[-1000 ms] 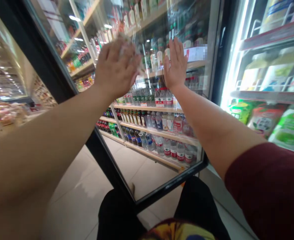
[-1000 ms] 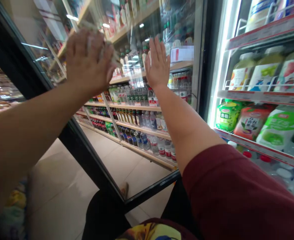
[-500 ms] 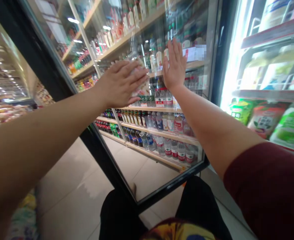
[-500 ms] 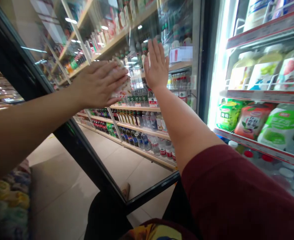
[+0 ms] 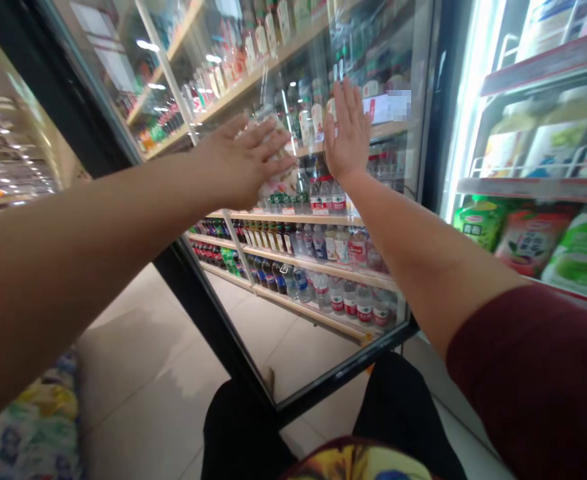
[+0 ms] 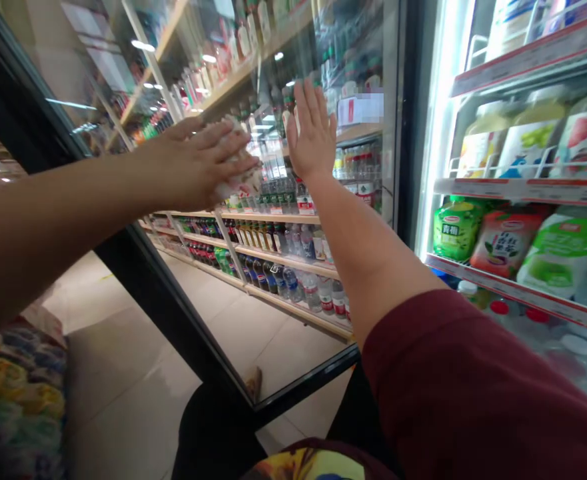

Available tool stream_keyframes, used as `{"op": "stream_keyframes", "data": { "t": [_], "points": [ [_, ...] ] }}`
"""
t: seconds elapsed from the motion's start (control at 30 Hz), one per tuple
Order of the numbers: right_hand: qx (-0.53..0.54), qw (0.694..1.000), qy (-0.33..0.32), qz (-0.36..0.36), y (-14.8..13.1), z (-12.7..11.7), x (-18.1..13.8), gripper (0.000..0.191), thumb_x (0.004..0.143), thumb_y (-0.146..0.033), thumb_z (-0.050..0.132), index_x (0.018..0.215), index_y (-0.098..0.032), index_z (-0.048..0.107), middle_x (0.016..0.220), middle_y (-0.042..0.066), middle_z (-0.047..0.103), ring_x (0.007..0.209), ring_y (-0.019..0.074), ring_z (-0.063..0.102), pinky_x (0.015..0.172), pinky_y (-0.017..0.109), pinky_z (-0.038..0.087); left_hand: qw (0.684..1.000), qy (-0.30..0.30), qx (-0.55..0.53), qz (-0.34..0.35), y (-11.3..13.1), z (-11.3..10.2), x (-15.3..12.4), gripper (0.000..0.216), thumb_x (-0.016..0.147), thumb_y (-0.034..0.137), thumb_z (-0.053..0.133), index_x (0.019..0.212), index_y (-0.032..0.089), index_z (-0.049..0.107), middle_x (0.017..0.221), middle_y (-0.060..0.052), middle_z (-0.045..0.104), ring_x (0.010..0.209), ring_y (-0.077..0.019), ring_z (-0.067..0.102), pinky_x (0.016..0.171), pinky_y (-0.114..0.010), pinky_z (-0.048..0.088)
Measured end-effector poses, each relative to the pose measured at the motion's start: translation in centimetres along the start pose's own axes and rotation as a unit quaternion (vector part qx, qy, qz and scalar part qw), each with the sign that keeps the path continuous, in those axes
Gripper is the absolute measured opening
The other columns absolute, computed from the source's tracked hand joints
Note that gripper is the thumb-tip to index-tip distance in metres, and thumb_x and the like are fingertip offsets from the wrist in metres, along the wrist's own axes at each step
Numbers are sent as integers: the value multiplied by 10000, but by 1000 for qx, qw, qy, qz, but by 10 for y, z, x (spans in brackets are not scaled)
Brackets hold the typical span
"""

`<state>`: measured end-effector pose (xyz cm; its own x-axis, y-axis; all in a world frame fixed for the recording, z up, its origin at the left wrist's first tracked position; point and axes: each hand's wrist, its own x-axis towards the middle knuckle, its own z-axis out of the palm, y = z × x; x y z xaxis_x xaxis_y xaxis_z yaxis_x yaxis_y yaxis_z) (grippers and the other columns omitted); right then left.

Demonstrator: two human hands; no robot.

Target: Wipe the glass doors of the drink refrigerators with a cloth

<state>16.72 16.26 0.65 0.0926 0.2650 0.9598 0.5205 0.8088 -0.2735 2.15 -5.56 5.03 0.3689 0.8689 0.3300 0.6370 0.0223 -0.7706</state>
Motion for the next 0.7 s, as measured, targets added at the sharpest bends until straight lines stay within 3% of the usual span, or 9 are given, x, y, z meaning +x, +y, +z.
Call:
{"op": "stream_keyframes", "data": {
  "t": [0.1, 0.23, 0.33, 0.43, 0.53, 0.6, 0.7],
  "points": [
    [-13, 1000, -1, -12, -2, -1, 0, 608, 1088, -325, 259, 1672, -184, 349, 1752, -6, 257, 1646, 205, 178, 1386, 522, 141, 998, 37, 36, 26, 2, -6, -3, 592, 1057, 343, 248, 1560, 182, 515, 1711, -66, 354, 1637, -301, 272, 1388, -531, 180],
    [-12, 1000, 4, -15, -2, 0, -2, 596, 1092, -310, 293, 1674, -205, 365, 1752, 4, 256, 1649, 211, 181, 1386, 514, 163, 997, 73, 17, 1, 1, -19, 0, 616, 1072, 405, 167, 1543, 292, 548, 1503, -53, 606, 1466, -280, 523, 1252, -537, 402],
    [11, 1000, 12, -15, -1, 0, -2, 579, 1092, -302, 306, 1660, -217, 371, 1750, 8, 261, 1640, 204, 190, 1371, 554, 166, 990, 126, -8, -61, -3, -35, 7, 686, 1061, 470, 54, 1641, 349, 399, 1493, -74, 611, 1384, -329, 576, 1137, -631, 437],
    [39, 999, 24, -8, -2, -2, 3, 571, 1048, -252, 378, 1612, -183, 428, 1721, 33, 334, 1609, 209, 245, 1361, 541, 198, 977, 182, -33, -106, -9, -45, 16, 758, 1035, 458, -58, 1654, 338, 363, 1572, -69, 540, 1455, -343, 486, 1168, -684, 370],
    [35, 998, 41, 21, -11, -8, 15, 542, 979, -184, 416, 1505, -157, 539, 1602, 87, 502, 1515, 248, 400, 1338, 524, 276, 976, 172, -72, -109, -10, -40, 27, 770, 1038, 421, -23, 1502, 265, 571, 1515, -91, 583, 1416, -333, 488, 1187, -689, 364],
    [32, 998, 48, 31, -24, -14, 23, 516, 954, -165, 409, 1434, -224, 588, 1507, 76, 585, 1437, 261, 483, 1311, 524, 337, 979, 150, -93, -104, -8, -28, 33, 721, 1042, 414, 46, 1332, 258, 688, 1418, -92, 645, 1357, -312, 522, 1174, -668, 403],
    [46, 998, 34, -36, -53, -23, 24, 548, 927, -149, 400, 1402, -339, 597, 1487, -5, 602, 1422, 214, 513, 1302, 426, 398, 970, 162, -140, -115, -1, -8, 37, 637, 1041, 405, 133, 1241, 287, 726, 1315, -80, 693, 1345, -290, 520, 1189, -647, 416]
  ]
}}
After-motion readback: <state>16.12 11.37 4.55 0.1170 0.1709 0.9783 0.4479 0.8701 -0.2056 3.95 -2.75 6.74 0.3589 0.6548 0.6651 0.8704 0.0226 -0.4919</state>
